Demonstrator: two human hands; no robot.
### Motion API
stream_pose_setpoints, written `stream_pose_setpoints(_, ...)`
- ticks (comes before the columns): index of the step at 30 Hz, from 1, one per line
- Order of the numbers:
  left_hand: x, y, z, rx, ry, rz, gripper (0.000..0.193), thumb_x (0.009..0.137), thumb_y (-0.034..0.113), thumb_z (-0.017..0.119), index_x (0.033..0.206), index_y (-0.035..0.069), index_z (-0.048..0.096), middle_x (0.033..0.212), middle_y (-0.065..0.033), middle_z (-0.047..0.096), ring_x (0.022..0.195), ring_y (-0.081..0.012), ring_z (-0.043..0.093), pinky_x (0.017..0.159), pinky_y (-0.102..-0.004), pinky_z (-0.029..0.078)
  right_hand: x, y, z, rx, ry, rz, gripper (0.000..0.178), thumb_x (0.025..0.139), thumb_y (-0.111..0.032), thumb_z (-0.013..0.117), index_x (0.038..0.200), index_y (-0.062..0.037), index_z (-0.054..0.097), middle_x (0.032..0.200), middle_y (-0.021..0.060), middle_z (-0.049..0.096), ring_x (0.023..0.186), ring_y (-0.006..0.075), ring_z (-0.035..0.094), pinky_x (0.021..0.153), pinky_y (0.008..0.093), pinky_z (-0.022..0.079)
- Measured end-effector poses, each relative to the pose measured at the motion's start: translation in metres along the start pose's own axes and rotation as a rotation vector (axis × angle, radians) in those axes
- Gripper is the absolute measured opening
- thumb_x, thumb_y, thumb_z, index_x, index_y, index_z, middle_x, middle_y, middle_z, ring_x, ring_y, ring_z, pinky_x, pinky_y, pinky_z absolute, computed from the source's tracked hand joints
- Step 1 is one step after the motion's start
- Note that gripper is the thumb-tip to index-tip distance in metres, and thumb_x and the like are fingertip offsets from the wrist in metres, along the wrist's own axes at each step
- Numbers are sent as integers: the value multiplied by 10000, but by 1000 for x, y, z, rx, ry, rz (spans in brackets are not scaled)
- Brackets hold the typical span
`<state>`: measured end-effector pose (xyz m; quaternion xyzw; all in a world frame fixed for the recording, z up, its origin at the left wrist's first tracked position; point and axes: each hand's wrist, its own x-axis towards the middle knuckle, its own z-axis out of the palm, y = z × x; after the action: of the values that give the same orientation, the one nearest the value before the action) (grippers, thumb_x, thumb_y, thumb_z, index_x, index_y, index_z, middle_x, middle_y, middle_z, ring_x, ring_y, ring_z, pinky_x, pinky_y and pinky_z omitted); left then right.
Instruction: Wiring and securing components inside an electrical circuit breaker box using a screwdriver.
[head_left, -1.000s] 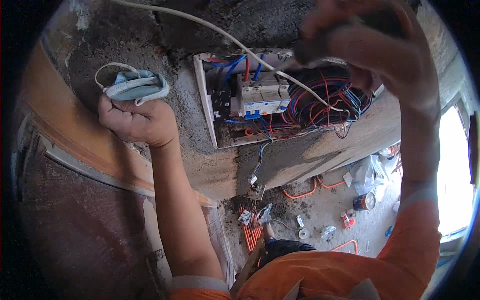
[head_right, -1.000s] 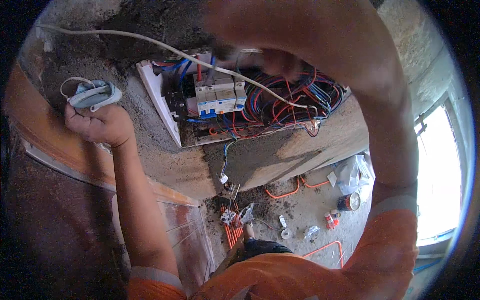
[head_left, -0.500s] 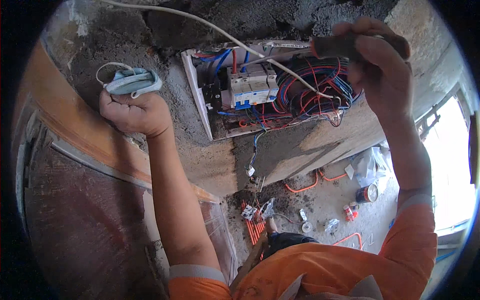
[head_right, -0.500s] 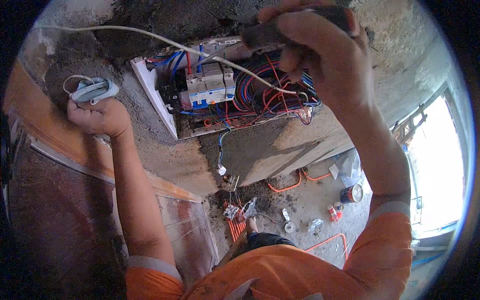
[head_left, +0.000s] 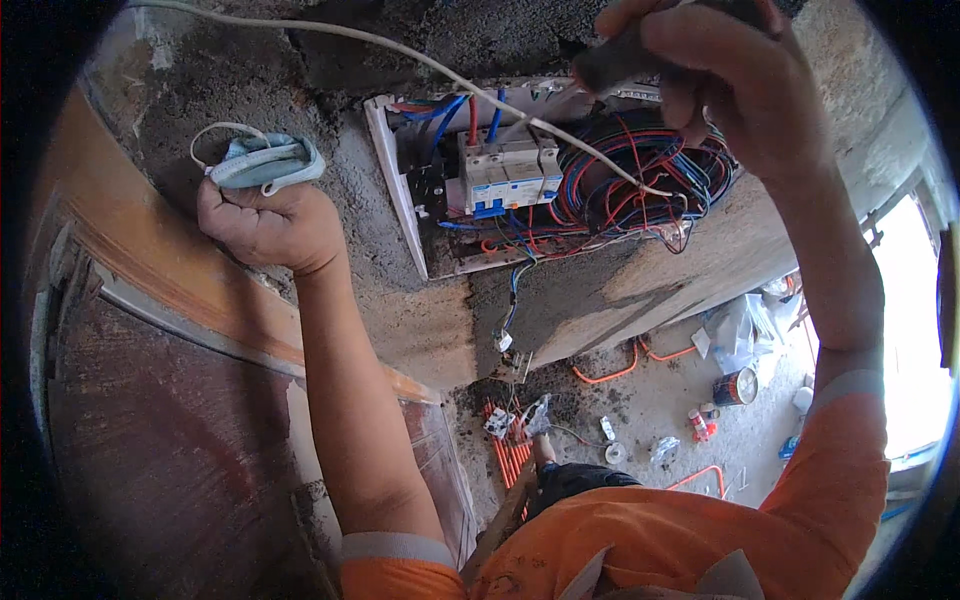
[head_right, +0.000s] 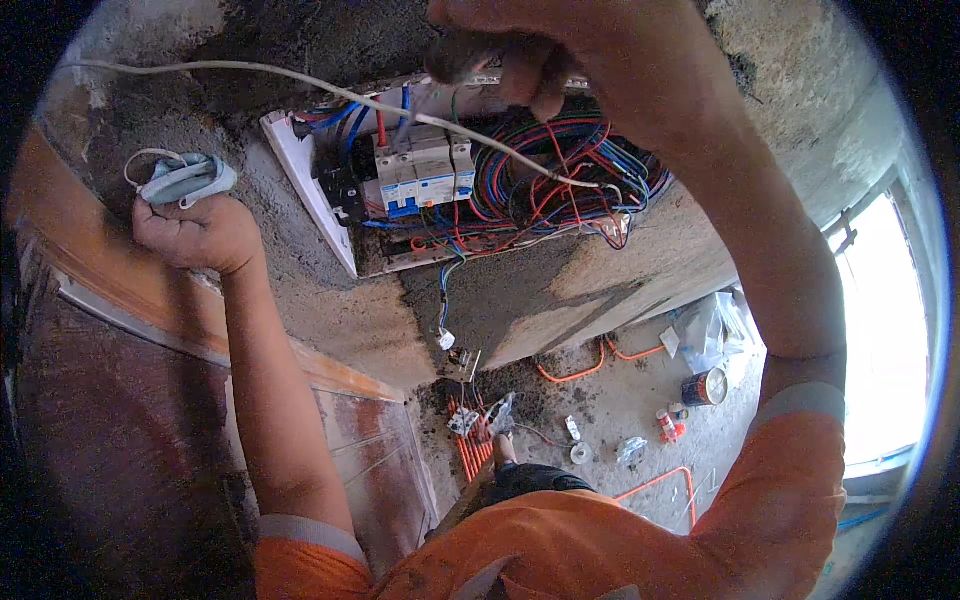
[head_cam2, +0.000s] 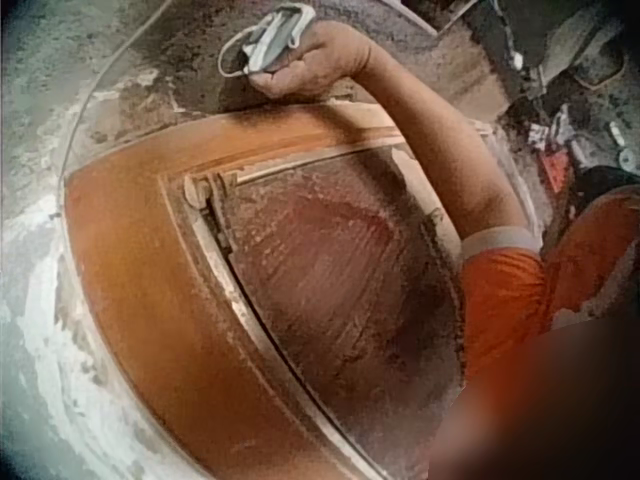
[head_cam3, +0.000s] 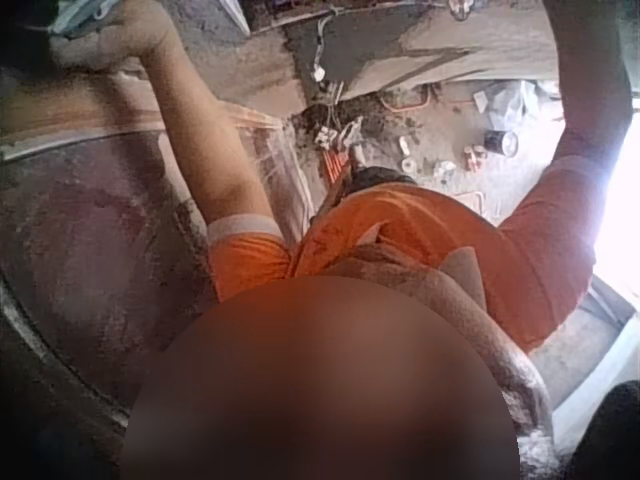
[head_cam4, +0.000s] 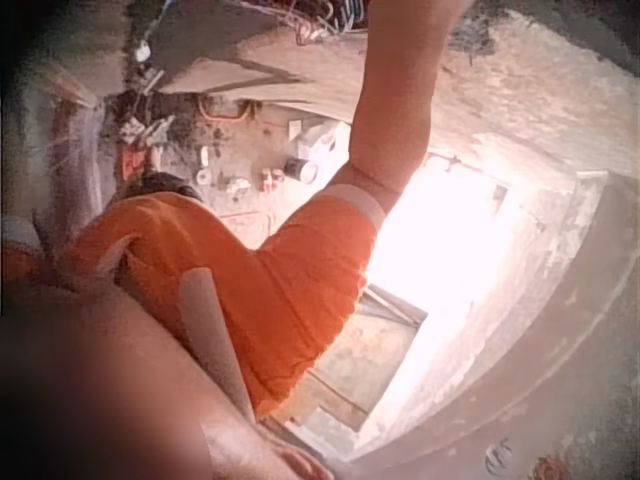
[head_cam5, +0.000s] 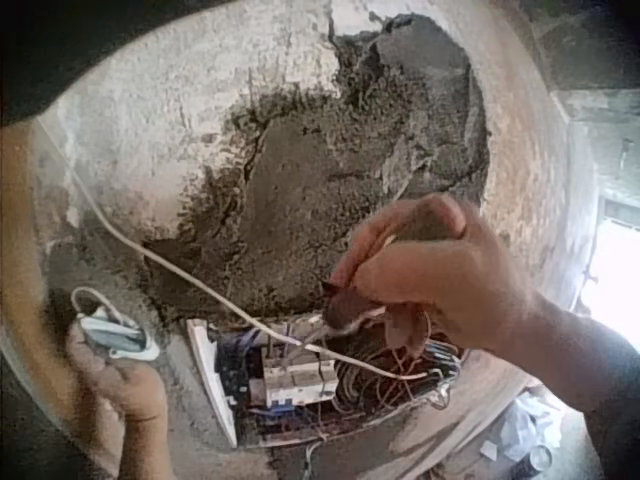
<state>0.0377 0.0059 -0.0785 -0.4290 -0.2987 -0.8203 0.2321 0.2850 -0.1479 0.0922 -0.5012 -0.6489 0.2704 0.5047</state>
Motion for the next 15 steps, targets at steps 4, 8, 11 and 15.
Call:
stream_pose_setpoints(4, -1, 1, -1, 88, -12, -5, 226, 959, 165, 399, 1041, -41, 441, 902, -171, 585, 722, -259, 631, 625, -334, 544, -2, -6, 3, -92, 34, 35, 189, 733, -111, 625, 843, 42, 645, 601, 94, 615, 401, 128, 563, 384, 236, 490)
stream_pose_setpoints(8, 0, 2, 0, 128, 6, 35, 230, 953, 176, 418, 1030, -39, 450, 880, -175, 588, 712, -276, 631, 606, -341, 533, 3, -6, 2, -49, -39, 50, 168, 742, -112, 621, 834, 28, 640, 630, 94, 620, 406, 118, 563, 377, 236, 486)
stream_pose_setpoints(11, 1, -8, -7, 108, 5, 43, 230, 950, 175, 421, 1028, -38, 453, 870, -179, 589, 704, -285, 630, 602, -342, 531, 10, -16, 19, -142, -4, 57, 155, 759, -113, 601, 818, 27, 633, 635, 97, 619, 436, 112, 563, 384, 235, 474)
stream_pose_setpoints(15, 1, 4, 5, 163, 11, 36, 226, 949, 178, 421, 1033, -28, 460, 891, -184, 588, 702, -294, 630, 609, -347, 533, 10, -67, 29, -713, -319, 22, 180, 775, -150, 600, 815, 22, 635, 643, 118, 614, 488, 156, 561, 428, 301, 483)
